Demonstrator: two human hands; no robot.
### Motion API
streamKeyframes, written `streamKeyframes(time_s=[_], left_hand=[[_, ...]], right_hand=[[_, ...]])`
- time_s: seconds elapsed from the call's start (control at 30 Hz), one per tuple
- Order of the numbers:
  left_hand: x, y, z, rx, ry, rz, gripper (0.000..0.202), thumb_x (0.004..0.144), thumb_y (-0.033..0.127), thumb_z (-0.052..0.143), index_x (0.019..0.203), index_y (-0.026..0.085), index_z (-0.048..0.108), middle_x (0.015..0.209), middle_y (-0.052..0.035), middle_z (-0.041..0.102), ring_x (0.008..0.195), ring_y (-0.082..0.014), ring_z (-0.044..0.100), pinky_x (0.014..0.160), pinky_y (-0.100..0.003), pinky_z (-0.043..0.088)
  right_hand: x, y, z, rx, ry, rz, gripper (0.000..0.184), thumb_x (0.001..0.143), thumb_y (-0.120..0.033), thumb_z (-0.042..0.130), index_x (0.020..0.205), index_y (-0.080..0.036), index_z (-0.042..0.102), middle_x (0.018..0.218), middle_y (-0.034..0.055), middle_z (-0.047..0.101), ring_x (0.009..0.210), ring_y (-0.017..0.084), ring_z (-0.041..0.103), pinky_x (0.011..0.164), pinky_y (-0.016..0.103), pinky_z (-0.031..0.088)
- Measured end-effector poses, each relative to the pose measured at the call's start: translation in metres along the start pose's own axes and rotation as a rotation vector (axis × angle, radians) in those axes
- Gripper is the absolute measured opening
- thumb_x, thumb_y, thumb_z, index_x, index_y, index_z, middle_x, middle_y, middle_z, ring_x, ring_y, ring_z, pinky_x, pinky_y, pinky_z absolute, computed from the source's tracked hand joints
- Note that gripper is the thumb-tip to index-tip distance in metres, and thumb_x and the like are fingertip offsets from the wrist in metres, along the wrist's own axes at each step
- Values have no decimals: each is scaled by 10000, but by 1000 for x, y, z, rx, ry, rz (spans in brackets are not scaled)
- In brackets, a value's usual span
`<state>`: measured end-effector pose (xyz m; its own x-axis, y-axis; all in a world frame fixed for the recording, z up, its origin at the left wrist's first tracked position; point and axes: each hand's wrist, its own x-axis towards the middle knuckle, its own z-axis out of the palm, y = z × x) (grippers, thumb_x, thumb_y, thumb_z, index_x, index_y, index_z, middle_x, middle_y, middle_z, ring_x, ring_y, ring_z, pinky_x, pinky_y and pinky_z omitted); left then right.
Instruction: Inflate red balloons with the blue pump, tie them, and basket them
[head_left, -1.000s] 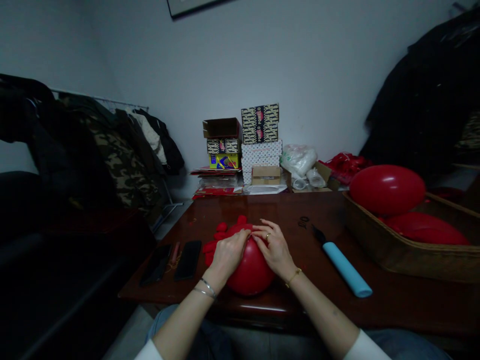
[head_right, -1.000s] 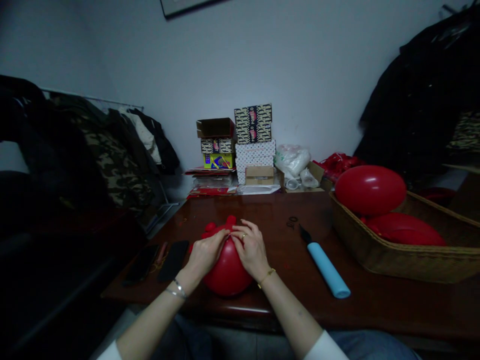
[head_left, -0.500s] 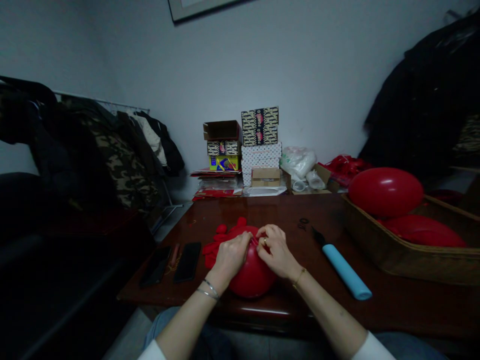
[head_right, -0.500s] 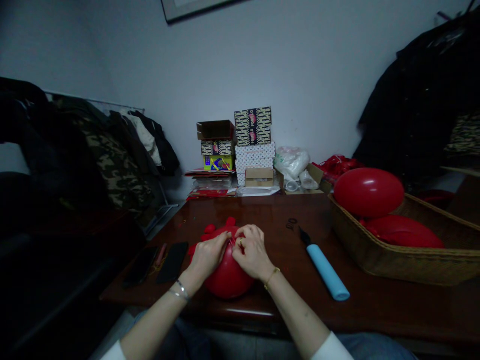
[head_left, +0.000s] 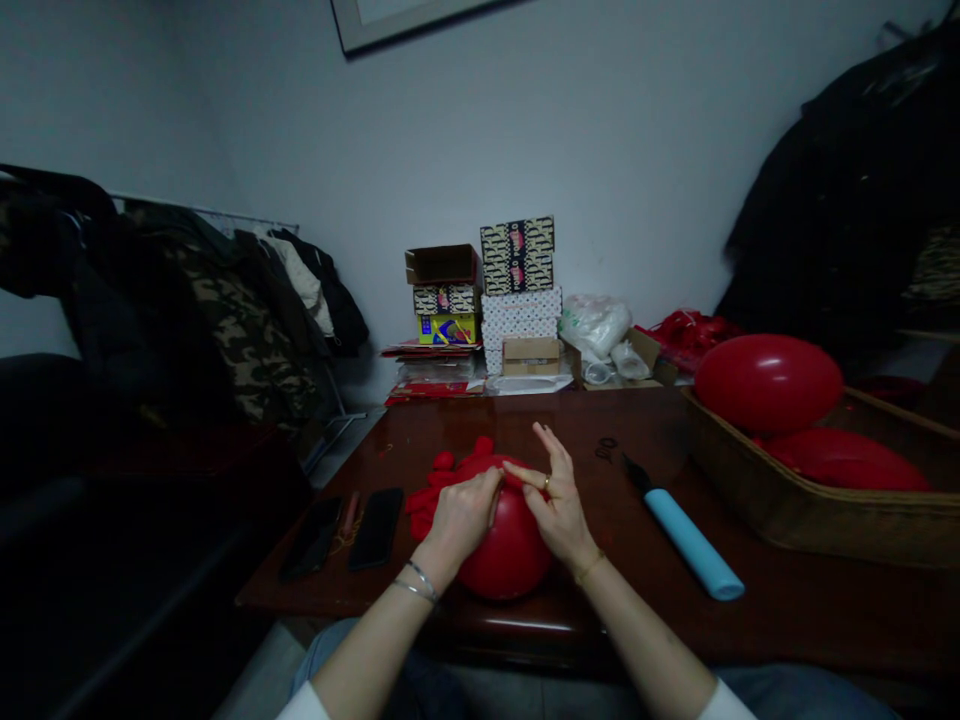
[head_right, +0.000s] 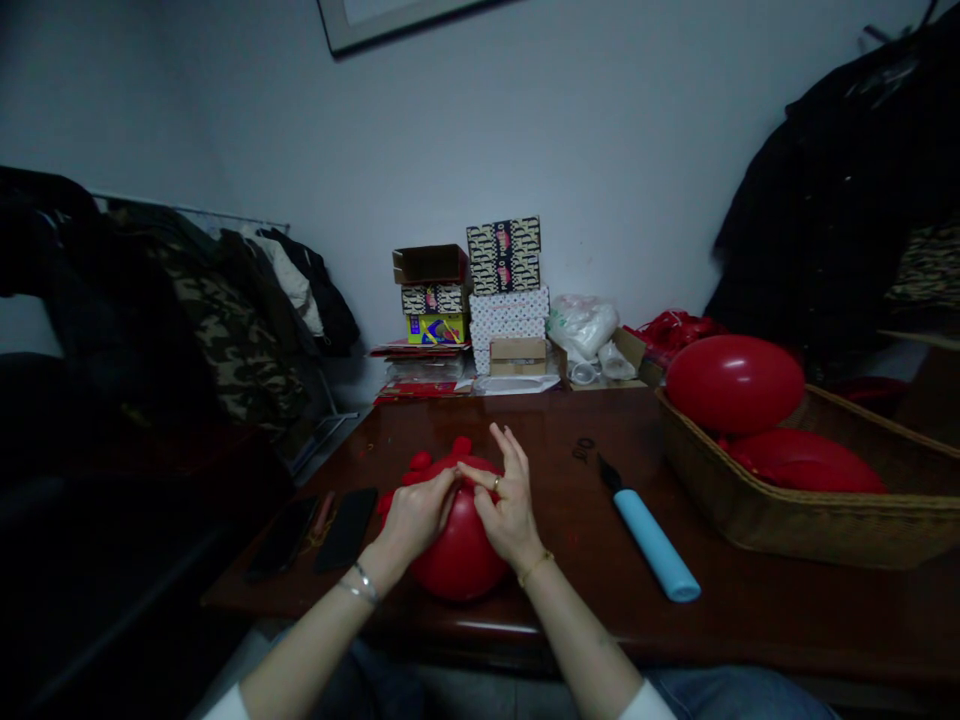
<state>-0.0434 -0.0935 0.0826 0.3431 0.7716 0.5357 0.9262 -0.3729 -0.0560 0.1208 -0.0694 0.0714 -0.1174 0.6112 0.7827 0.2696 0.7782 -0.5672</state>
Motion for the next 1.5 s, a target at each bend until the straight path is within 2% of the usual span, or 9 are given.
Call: streamKeyframes(time_s=[0.2, 0.47, 0.77, 0.87, 1.0, 1.1, 1.23, 1.33, 1.5], left_hand=[[0, 2, 0, -43, 15, 41, 192, 883, 137, 412, 1020, 166, 543, 834, -71, 685, 730, -167, 662, 645, -244, 518], [-3, 2, -5, -53, 11, 44, 180, 897, 157, 400, 994, 173, 550, 827, -67, 687, 720, -163, 663, 629, -235, 513], [-3, 4, -6, -97, 1, 69, 198, 908, 173, 379, 997, 178, 556, 813, -69, 679, 729, -162, 659, 651, -242, 518], [-3, 5, -8, -104, 8, 75, 210, 911, 172, 370, 996, 179, 562, 801, -70, 677, 724, -159, 657, 658, -242, 521], [-3, 7, -10, -84, -6, 81, 199, 906, 168, 380, 980, 167, 565, 794, -68, 680, 702, -166, 661, 630, -246, 524], [-4, 6, -10, -107, 3, 85, 201, 916, 175, 374, 998, 172, 557, 845, -69, 691, 736, -162, 669, 646, -243, 528], [-7, 1, -8, -173, 46, 19, 188, 935, 255, 393, 1032, 170, 530, 933, -79, 702, 744, -159, 683, 644, -234, 530], [-7, -5, -7, -209, 78, -25, 169, 929, 279, 422, 1006, 171, 526, 969, -78, 703, 763, -166, 689, 638, -230, 532], [-5, -6, -10, -321, 146, -35, 142, 919, 261, 447, 965, 192, 562, 968, -44, 701, 827, -140, 676, 738, -226, 528]], right_hand=[[-3, 6, 13, -148, 100, -89, 433, 830, -163, 478, 1202, -376, 543, 1508, -60, 190, 1341, 227, 271, 1080, 477, 303], [2, 15, 5, -156, 37, -190, 495, 802, -130, 479, 1230, -376, 515, 1511, -58, 185, 1336, 239, 290, 1059, 498, 330], [3, 18, 4, -93, 13, -128, 397, 822, -182, 508, 1176, -353, 571, 1497, -36, 232, 1316, 231, 335, 1061, 477, 343], [2, 17, 9, -41, 49, -61, 349, 842, -208, 514, 1144, -365, 590, 1467, -35, 306, 1281, 207, 387, 1048, 449, 371], [-2, 15, 18, 43, 71, 70, 227, 847, -294, 539, 1032, -320, 667, 1417, 0, 397, 1241, 205, 435, 1036, 432, 386], [-1, 18, 17, 88, 18, 166, 185, 830, -353, 556, 911, -295, 712, 1379, 14, 450, 1229, 211, 454, 1038, 425, 384], [2, 28, 8, 103, -48, 234, 210, 786, -382, 607, 941, -279, 706, 1326, 41, 511, 1229, 222, 461, 1046, 436, 375], [2, 31, 4, 98, -171, 227, 264, 725, -422, 667, 947, -283, 703, 1298, 49, 540, 1208, 234, 486, 1033, 440, 387], [3, 23, 8, 85, -308, 170, 441, 702, -434, 688, 1121, -312, 619, 1344, 35, 495, 1239, 228, 455, 1052, 428, 367]])
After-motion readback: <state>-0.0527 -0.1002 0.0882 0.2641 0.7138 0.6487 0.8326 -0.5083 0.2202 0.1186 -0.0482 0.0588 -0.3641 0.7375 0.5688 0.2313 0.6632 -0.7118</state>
